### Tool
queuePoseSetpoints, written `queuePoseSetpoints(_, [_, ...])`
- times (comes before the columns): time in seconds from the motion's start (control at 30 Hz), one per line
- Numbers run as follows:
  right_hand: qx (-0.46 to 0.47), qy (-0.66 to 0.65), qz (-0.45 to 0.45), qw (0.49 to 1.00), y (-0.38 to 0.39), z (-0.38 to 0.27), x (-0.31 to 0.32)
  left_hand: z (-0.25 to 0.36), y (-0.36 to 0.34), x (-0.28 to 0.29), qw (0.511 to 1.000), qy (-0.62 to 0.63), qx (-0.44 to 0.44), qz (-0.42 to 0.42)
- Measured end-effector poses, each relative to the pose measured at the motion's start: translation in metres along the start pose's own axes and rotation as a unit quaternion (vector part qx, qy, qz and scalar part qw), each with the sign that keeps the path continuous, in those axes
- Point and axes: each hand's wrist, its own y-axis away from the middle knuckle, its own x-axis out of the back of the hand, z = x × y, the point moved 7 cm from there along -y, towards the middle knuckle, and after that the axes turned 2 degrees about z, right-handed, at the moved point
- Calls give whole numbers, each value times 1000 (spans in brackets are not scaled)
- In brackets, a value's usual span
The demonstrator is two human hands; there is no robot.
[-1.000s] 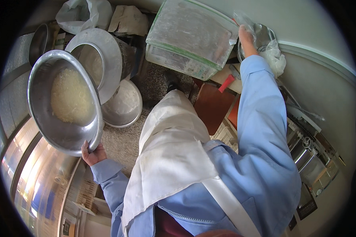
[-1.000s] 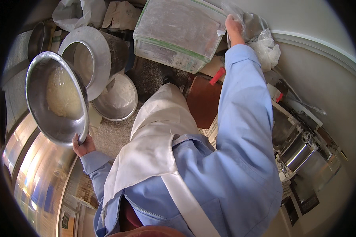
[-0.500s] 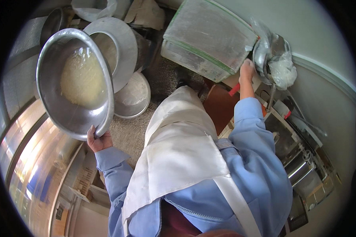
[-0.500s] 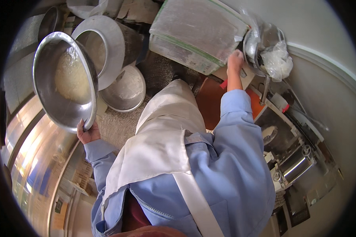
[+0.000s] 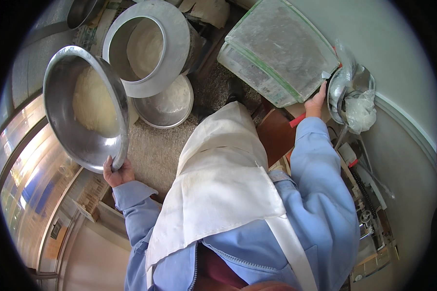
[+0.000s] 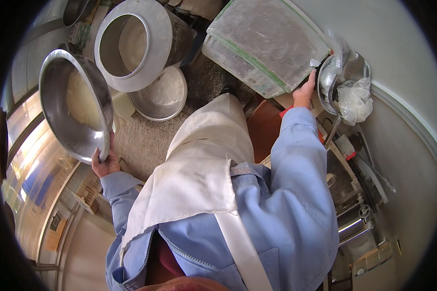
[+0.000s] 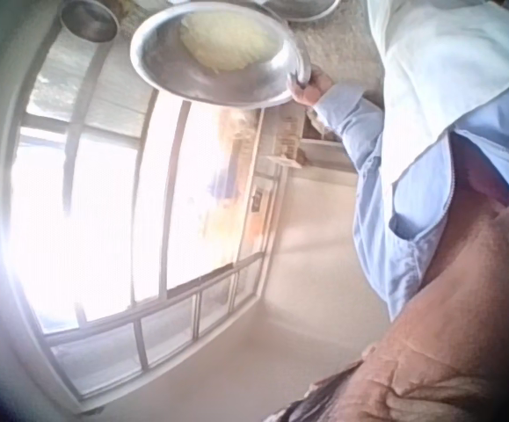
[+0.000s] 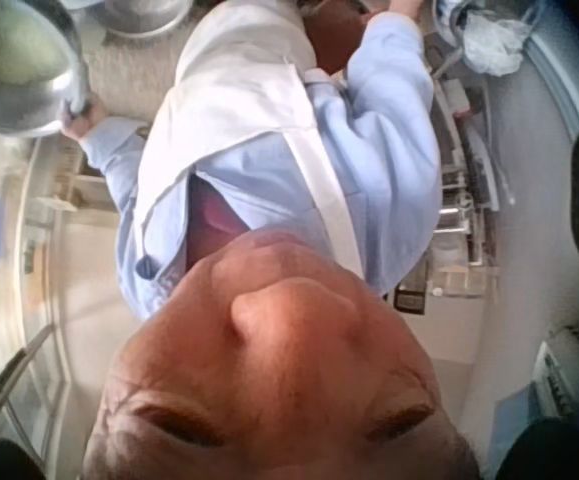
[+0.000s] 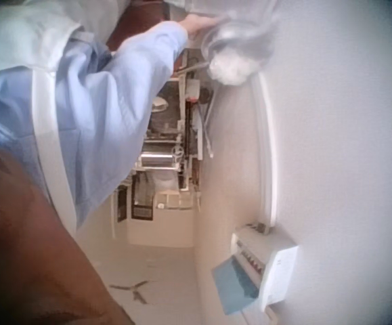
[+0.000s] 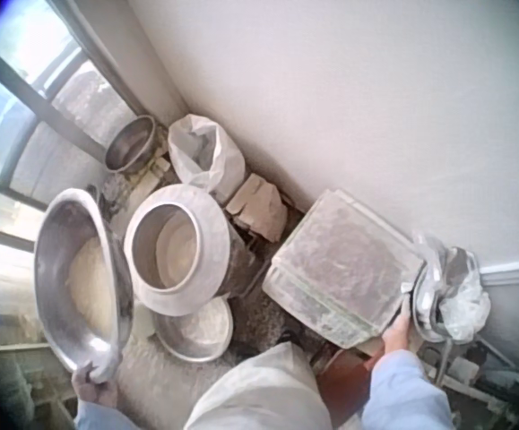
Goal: The person scoops flour from a large sack into a smaller bag, then pours the flour into a metal bowl. They add water from a plastic jug and mix the contents to form a dough-like mixture.
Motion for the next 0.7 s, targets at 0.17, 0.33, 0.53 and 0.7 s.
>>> queuePoseSetpoints(0.17, [-30,16,-43,998,9,6,-6,-5,18,4,998,61,6,-3])
queuePoseSetpoints(0.33, [-57,54,-87,993,13,14,-18,-3,25,12,994,107,7,-15])
queuePoseSetpoints(0.53, [-82,74,-64,992,7,17,-18,8,33,33,990,136,-44,3])
queuePoseSetpoints(0.7, [-101,104,-58,988,1,21,-18,9,36,37,985,163,-51,-3])
